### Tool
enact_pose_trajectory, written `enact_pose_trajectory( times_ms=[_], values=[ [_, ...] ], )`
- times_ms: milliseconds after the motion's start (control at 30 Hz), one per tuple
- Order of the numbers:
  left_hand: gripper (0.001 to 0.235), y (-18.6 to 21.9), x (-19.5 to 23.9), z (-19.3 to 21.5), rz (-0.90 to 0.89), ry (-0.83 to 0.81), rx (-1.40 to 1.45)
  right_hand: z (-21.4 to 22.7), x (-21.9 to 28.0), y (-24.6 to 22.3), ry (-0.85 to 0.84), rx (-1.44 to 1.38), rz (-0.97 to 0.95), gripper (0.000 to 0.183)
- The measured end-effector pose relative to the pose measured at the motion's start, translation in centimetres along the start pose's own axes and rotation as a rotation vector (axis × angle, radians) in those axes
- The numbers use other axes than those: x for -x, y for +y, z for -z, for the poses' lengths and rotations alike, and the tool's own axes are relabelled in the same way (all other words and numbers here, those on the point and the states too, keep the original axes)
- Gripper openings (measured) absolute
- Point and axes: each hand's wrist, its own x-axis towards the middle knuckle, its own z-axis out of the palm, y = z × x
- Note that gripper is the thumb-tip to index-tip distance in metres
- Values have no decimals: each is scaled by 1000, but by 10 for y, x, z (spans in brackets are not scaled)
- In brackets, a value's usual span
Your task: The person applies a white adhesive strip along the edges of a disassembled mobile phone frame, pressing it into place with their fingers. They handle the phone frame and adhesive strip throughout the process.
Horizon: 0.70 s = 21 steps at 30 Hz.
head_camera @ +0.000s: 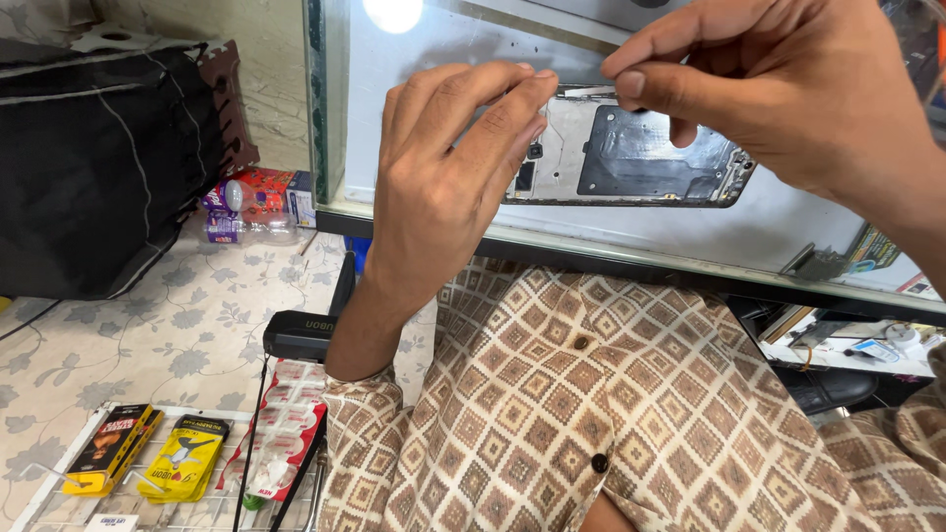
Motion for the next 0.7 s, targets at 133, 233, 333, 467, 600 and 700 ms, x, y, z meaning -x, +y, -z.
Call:
enact_pose_trajectory(
  times_ms=[133, 233, 333, 467, 600, 700],
  values=[
    [35, -1, 2, -1, 7, -4, 9, 1, 0, -3, 7, -162, -24, 8],
    [35, -3, 1, -3, -3, 7, 9, -1, -1, -2, 6, -81, 32, 8],
    [35, -3, 2, -3, 3, 4, 17, -3, -2, -1, -8, 49, 57, 8],
    [36, -4, 3, -3, 8, 2, 24, -3, -3, 0, -14, 69, 62, 8],
    [35, -4, 3, -3, 1, -3, 17, -4, -3, -1, -11, 61, 55, 9],
    [36, -4, 4, -1, -24, -24, -20, -5, -3, -1, -7, 60, 53, 9]
  ],
)
